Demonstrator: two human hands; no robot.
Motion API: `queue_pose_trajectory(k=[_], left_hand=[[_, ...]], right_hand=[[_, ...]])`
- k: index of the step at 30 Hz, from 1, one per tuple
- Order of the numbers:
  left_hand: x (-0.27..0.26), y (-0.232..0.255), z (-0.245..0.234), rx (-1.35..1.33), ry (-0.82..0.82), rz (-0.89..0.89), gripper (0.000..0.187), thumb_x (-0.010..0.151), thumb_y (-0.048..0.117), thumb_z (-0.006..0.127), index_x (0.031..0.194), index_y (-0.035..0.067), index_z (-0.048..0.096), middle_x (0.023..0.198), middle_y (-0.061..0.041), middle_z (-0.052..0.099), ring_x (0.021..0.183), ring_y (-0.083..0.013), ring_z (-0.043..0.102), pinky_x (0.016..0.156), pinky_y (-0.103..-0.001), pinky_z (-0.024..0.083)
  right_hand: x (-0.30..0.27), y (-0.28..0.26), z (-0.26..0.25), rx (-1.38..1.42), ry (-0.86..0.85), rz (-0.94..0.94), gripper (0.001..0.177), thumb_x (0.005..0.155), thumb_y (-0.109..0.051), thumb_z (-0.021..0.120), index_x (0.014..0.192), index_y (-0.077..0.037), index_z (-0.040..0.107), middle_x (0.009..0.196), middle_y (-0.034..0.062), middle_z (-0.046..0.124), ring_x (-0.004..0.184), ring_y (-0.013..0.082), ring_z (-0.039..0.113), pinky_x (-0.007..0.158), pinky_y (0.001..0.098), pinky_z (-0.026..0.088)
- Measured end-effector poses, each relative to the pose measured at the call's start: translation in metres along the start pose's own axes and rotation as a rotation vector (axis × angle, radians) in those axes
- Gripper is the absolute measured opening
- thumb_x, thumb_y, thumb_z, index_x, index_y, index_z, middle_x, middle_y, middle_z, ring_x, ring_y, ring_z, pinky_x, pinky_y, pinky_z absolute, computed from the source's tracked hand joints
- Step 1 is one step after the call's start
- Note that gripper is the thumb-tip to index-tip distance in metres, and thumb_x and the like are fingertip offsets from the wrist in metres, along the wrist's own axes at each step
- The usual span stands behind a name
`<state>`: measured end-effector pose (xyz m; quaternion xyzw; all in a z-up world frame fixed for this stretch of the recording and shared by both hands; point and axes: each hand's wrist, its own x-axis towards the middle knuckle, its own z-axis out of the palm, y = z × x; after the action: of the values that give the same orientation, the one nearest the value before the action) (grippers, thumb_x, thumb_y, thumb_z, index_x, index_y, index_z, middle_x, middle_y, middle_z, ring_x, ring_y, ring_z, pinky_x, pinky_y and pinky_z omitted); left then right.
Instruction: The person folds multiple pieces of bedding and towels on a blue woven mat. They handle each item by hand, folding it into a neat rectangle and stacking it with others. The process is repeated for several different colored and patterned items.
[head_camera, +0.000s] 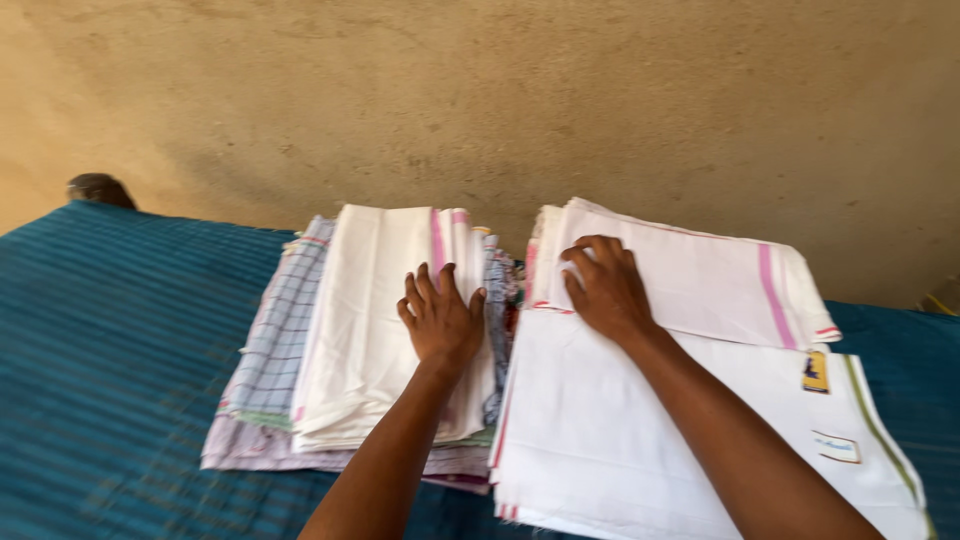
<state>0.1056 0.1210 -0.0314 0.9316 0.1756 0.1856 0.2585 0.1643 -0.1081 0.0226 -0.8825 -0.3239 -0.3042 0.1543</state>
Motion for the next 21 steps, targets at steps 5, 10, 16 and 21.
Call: queue_pose_trajectory(k=[5,10,16,21], left_hand=[[0.006,-0.067,-0.025,0.088,0.129,-0.145,0.061,0.096,0.044,0.062,0.145,0.013,0.041,0.159,-0.024,0.028,0.149,-0.0408,0.017,0.118,-0.06,0.015],[0.008,-0.117,-0.049,0.167,0.17,-0.298,0.057,0.091,0.036,0.07,0.135,0.005,0.048,0.136,-0.018,0.049,0.129,-0.0354,0.041,0.106,-0.051,0.032],[0.002,-0.128,-0.074,0.123,0.164,-0.346,0.053,0.085,0.038,0.078,0.122,0.005,0.06,0.127,-0.015,0.054,0.122,-0.0336,0.045,0.105,-0.046,0.035],[-0.001,-0.125,-0.091,0.056,0.084,-0.332,0.04,0.086,0.035,0.076,0.115,0.009,0.069,0.114,-0.013,0.07,0.114,-0.0341,0.06,0.1,-0.047,0.044]], right_hand=[[0.015,-0.056,0.026,0.091,-0.104,-0.059,0.019,0.09,-0.02,0.069,0.106,-0.009,0.071,0.117,0.0075,0.063,0.114,0.0291,0.057,0.098,0.0446,0.045],[0.025,-0.093,0.045,0.13,-0.214,-0.039,0.018,0.093,-0.02,0.065,0.104,-0.009,0.072,0.116,0.0073,0.063,0.112,0.0275,0.057,0.1,0.0436,0.045],[0.038,-0.12,0.055,0.139,-0.215,-0.119,0.016,0.094,-0.021,0.064,0.1,-0.008,0.072,0.11,0.0076,0.064,0.112,0.0277,0.058,0.103,0.043,0.046],[0.041,-0.139,0.054,0.175,-0.254,-0.148,0.019,0.094,-0.023,0.065,0.1,-0.007,0.072,0.108,0.009,0.065,0.109,0.0285,0.06,0.1,0.0427,0.047]])
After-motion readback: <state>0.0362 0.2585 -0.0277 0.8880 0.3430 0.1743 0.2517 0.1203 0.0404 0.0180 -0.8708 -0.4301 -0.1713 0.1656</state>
